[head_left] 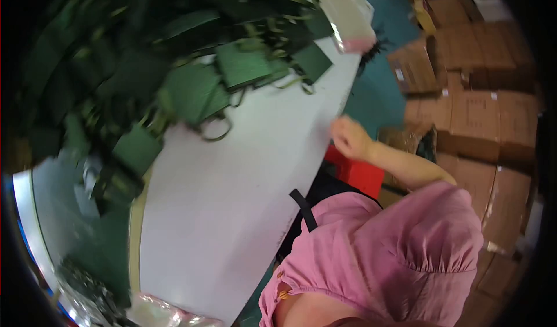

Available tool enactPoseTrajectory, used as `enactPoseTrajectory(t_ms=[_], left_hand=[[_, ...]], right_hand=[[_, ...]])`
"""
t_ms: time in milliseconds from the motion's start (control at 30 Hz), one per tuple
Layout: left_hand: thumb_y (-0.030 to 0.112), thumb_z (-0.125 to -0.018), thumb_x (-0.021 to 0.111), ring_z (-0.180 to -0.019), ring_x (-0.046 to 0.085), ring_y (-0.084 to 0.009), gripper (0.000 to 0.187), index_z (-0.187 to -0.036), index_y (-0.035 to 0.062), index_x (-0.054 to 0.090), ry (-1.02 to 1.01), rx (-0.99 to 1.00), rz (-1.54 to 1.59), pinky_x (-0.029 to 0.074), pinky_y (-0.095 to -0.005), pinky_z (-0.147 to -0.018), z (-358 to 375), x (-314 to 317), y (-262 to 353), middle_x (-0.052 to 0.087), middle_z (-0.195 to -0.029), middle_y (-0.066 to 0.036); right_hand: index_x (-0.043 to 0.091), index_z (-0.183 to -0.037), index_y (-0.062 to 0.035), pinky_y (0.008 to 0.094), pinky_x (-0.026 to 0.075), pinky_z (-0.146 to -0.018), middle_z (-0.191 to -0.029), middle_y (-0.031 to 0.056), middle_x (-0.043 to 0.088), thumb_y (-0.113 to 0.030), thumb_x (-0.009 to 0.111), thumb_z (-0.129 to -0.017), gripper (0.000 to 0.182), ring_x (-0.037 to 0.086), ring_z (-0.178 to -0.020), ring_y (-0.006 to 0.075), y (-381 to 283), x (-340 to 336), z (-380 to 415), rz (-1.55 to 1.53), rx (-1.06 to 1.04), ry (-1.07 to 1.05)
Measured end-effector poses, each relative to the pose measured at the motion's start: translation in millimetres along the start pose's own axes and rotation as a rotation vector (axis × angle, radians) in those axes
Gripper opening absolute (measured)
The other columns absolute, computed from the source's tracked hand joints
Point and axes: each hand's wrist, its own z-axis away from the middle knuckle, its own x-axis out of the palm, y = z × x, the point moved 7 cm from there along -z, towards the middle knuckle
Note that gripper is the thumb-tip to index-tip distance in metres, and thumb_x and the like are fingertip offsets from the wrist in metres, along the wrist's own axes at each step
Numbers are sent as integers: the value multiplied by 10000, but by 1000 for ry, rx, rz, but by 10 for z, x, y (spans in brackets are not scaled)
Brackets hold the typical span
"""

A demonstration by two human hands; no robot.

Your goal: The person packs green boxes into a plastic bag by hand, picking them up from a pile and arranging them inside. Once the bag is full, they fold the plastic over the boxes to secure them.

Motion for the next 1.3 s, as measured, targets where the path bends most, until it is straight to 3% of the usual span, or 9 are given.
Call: enactPoseTrajectory(t_ms=[100,200,400,500,667,933,1133,1200,1300], left_hand=[[274,-1023,601,-1118,642,-213,376,-1282,6,655,28,-73,-81,503,-362,-992,40,-23,248,697,-1234,-91],[282,-1026,599,-1120,639,-210,383,-1286,6,653,51,-156,-159,502,-359,-993,87,-60,474,697,-1234,-87],[297,-1030,597,-1124,634,-202,397,-1296,7,650,99,-281,-250,500,-355,-994,183,-203,654,697,-1234,-79],[305,-1032,595,-1126,632,-199,404,-1300,7,648,121,-332,-246,498,-352,-994,138,-298,525,696,-1234,-74],[318,-1036,593,-1129,628,-192,416,-1308,7,645,114,-471,-153,496,-349,-995,253,-467,40,696,-1234,-67],[338,-1042,590,-1135,621,-182,436,-1321,7,640,-677,-394,60,493,-342,-997,642,334,-947,695,-1233,-56],[282,-1027,630,-1044,657,-164,348,-1213,-11,662,-295,-43,153,529,-309,-935,1101,-746,254,722,-1137,-91],[262,-1039,603,-965,648,-152,293,-1163,2,659,147,299,283,525,-311,-880,1391,-1326,216,714,-1081,-76],[180,-1015,626,-1006,647,-157,229,-1152,2,667,1284,505,351,513,-304,-896,1669,-2274,-799,697,-1037,-66]], right_hand=[[636,-1161,-93,451,542,-881,-1105,124,634,-124,611,-912,252,635,-1042,341,-26,528,1455,-285,520,-553],[648,-1184,-79,409,479,-1021,-1114,120,646,-158,601,-966,236,617,-1096,288,-15,1030,2273,-363,690,-627],[685,-1141,-83,386,536,-753,-979,132,715,-215,592,-959,243,652,-862,218,-220,826,2756,-1335,855,-1333],[685,-1142,-70,404,533,-692,-1002,105,719,-216,619,-930,265,658,-881,189,-128,1430,3482,-1554,1107,-1239],[672,-1265,-72,446,495,-969,-1322,96,669,-326,565,-995,385,617,-1161,286,937,3039,3571,248,537,-1197],[655,-1285,-57,439,495,-985,-1321,122,666,-308,569,-995,393,619,-1174,292,1525,3759,2580,371,745,-1010],[643,-1301,-46,433,496,-996,-1319,140,664,-295,572,-995,401,622,-1184,297,1103,4145,1210,367,573,-852],[639,-1306,-42,432,496,-1000,-1319,147,664,-291,573,-995,404,622,-1187,299,969,4247,916,353,508,-854],[633,-1314,-37,429,496,-1006,-1318,156,663,-284,574,-995,408,623,-1192,302,891,4447,559,344,444,-843]])
